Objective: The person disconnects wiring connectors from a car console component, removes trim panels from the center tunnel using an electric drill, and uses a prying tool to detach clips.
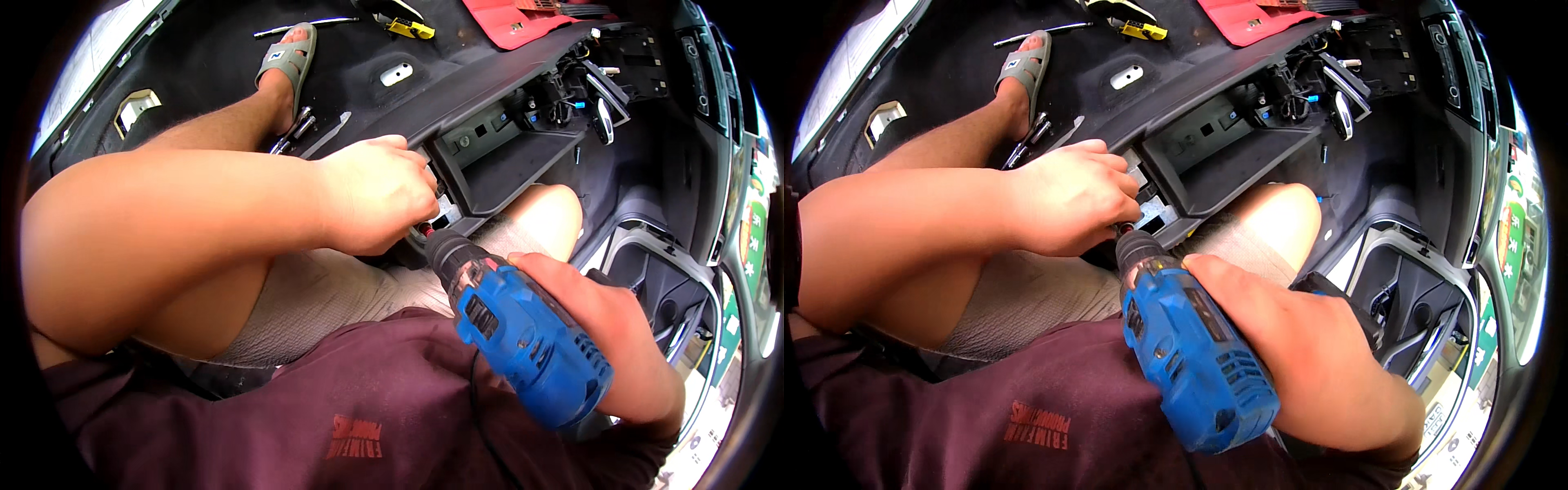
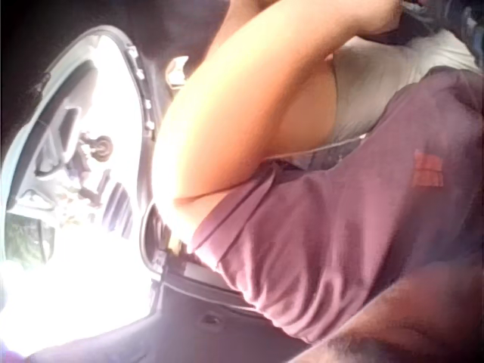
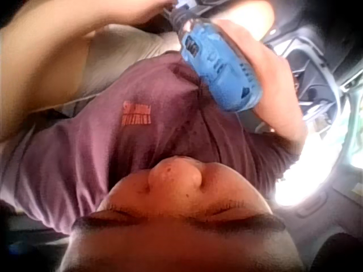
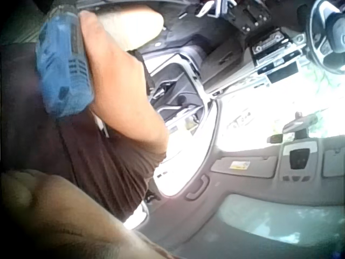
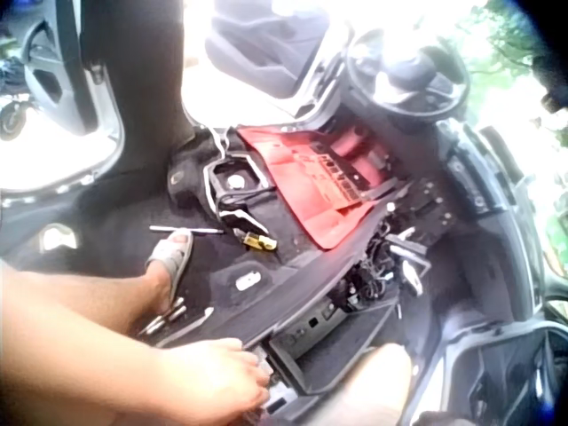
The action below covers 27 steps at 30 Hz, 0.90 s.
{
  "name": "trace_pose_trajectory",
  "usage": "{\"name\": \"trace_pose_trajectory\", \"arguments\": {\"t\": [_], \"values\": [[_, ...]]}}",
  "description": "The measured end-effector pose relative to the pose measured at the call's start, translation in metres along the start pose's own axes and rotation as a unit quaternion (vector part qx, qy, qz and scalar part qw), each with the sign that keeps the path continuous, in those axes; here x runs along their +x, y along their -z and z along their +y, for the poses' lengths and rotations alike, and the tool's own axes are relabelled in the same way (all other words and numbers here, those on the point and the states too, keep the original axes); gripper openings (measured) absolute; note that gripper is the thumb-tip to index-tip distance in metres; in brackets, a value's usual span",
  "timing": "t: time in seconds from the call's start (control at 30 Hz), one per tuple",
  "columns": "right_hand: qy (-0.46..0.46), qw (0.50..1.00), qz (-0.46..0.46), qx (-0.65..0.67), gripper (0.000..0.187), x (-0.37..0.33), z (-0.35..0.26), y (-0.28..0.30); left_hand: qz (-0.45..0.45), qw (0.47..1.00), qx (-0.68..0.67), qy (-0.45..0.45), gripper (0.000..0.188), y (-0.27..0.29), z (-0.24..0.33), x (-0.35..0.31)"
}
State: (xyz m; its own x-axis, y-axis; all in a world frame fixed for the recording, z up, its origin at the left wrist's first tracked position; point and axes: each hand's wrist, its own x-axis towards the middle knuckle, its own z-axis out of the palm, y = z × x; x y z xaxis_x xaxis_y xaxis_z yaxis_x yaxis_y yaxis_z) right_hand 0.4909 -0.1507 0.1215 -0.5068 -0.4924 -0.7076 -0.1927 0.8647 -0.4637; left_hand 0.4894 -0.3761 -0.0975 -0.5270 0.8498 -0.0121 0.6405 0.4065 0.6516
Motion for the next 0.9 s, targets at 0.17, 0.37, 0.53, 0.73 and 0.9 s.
{"name": "trace_pose_trajectory", "arguments": {"t": [0.17, 0.37, 0.53, 0.73, 0.9], "values": [[-0.027, 0.998, 0.042, 0.042, 0.069, -0.004, 0.003, -0.003, -0.047, 0.998, 0.033, 0.031, 0.019, 0.002, 0.004, 0.014], [-0.019, 0.994, 0.090, 0.067, 0.065, -0.009, 0.010, -0.009, -0.094, 0.993, 0.064, -0.009, 0.023, 0.009, -0.004, 0.028], [-0.006, 0.994, 0.073, 0.077, 0.065, -0.011, 0.020, -0.009, -0.095, 0.992, 0.082, -0.028, 0.019, 0.008, -0.006, 0.031], [0.132, 0.970, 0.090, -0.186, 0.055, -0.025, 0.029, 0.002, -0.072, 0.996, 0.049, -0.027, 0.015, 0.007, -0.003, 0.027], [-0.004, 0.898, 0.354, 0.260, 0.062, -0.100, 0.119, -0.026, 0.020, 0.998, -0.045, 0.025, 0.019, 0.027, -0.004, 0.041]]}}
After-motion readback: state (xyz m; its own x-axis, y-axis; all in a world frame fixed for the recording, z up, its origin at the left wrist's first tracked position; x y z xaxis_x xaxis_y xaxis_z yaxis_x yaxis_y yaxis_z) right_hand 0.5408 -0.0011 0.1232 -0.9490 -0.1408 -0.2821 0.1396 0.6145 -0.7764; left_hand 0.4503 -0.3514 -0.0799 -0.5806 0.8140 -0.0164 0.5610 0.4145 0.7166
